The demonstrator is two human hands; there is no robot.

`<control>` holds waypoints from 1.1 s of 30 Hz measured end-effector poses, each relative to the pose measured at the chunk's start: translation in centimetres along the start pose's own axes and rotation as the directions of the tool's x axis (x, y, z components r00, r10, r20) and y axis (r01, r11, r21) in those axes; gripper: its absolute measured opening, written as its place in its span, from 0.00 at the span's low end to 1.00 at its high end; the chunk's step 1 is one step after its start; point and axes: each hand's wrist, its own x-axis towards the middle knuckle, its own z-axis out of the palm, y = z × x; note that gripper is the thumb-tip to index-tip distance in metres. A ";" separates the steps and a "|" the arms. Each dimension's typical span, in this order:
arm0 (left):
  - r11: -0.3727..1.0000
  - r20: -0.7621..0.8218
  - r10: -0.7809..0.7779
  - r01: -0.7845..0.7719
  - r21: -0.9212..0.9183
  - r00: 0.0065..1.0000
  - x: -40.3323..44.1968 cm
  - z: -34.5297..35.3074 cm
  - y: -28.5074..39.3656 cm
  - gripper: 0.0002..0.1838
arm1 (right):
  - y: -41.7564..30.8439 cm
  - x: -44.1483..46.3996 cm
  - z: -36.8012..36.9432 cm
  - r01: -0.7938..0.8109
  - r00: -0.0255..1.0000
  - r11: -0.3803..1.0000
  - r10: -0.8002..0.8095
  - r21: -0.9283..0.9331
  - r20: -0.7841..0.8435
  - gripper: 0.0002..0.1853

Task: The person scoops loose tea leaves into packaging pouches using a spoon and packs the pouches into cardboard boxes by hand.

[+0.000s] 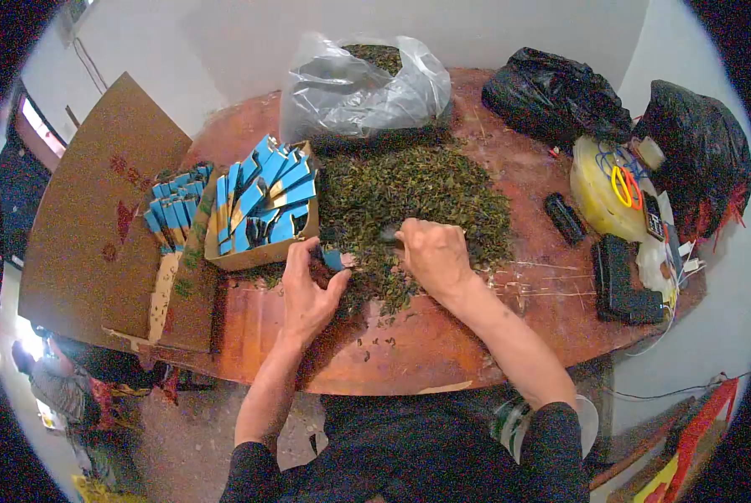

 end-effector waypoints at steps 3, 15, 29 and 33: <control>1.000 0.005 0.014 -0.014 -0.001 1.000 0.0 0.0 -0.3 0.34 | 0.2 0.6 2.3 -0.010 0.996 0.998 0.016 0.066 -0.084 0.11; 0.999 0.003 -0.007 0.007 -0.037 1.000 -0.2 -0.1 -0.2 0.34 | 1.5 0.4 4.3 0.015 0.985 0.980 0.019 0.197 -0.169 0.05; 0.999 -0.001 0.007 -0.007 -0.035 1.000 0.0 0.1 -0.1 0.34 | -0.8 2.6 -4.3 -0.040 0.970 0.940 0.118 0.338 -0.213 0.03; 0.998 0.021 -0.033 0.034 -0.056 0.999 0.0 0.2 0.0 0.34 | -1.8 3.2 -6.6 -0.020 0.978 0.951 0.083 0.308 -0.192 0.03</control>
